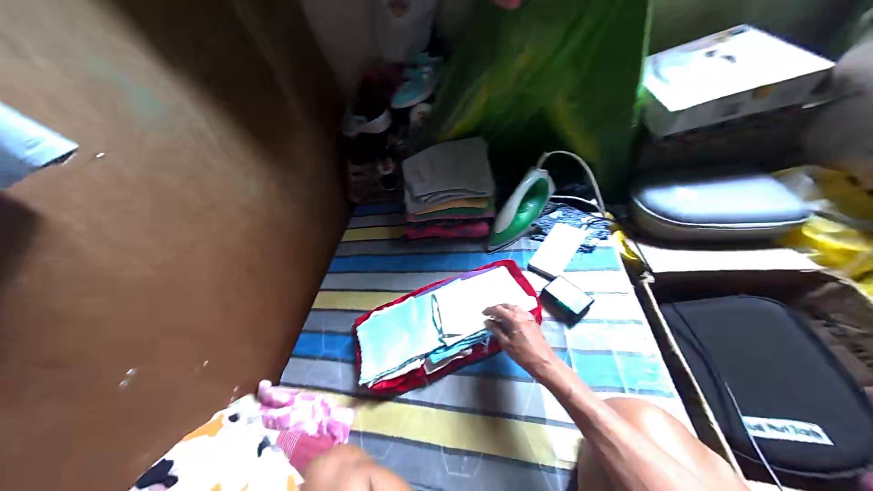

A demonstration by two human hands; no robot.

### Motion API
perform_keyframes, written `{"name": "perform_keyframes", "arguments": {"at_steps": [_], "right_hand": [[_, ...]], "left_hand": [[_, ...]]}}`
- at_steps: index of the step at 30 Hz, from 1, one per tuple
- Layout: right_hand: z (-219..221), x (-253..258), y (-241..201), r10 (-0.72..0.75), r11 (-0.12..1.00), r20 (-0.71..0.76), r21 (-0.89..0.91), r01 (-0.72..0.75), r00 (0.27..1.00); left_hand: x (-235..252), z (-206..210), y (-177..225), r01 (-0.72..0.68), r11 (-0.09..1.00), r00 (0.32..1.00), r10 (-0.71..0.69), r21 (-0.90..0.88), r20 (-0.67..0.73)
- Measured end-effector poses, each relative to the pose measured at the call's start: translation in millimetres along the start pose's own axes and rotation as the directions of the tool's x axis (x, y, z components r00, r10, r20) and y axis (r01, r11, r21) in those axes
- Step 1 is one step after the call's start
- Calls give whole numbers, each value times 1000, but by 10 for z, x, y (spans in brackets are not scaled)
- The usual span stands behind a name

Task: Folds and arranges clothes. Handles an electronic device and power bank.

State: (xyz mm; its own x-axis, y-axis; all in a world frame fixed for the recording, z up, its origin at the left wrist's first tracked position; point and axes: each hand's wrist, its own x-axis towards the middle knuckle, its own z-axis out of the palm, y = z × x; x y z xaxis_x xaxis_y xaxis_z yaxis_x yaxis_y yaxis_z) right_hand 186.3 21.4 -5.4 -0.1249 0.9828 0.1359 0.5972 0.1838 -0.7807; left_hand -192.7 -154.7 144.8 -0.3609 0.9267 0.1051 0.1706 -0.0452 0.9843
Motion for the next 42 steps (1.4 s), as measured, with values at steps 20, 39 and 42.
{"name": "perform_keyframes", "arguments": {"at_steps": [20, 39, 42], "right_hand": [[-436, 569, 391, 485, 553, 115, 728, -406, 867], [63, 416, 412, 174, 943, 97, -303, -138, 980], [63, 451, 434, 271, 935, 175, -280, -217, 946]], "left_hand": [[1339, 3070, -755, 628, 718, 774, -537, -299, 337], [1034, 3315, -1376, -573, 398, 798, 72, 716, 598], [1068, 3327, -1450, -562, 378, 804, 43, 735, 593]]}}
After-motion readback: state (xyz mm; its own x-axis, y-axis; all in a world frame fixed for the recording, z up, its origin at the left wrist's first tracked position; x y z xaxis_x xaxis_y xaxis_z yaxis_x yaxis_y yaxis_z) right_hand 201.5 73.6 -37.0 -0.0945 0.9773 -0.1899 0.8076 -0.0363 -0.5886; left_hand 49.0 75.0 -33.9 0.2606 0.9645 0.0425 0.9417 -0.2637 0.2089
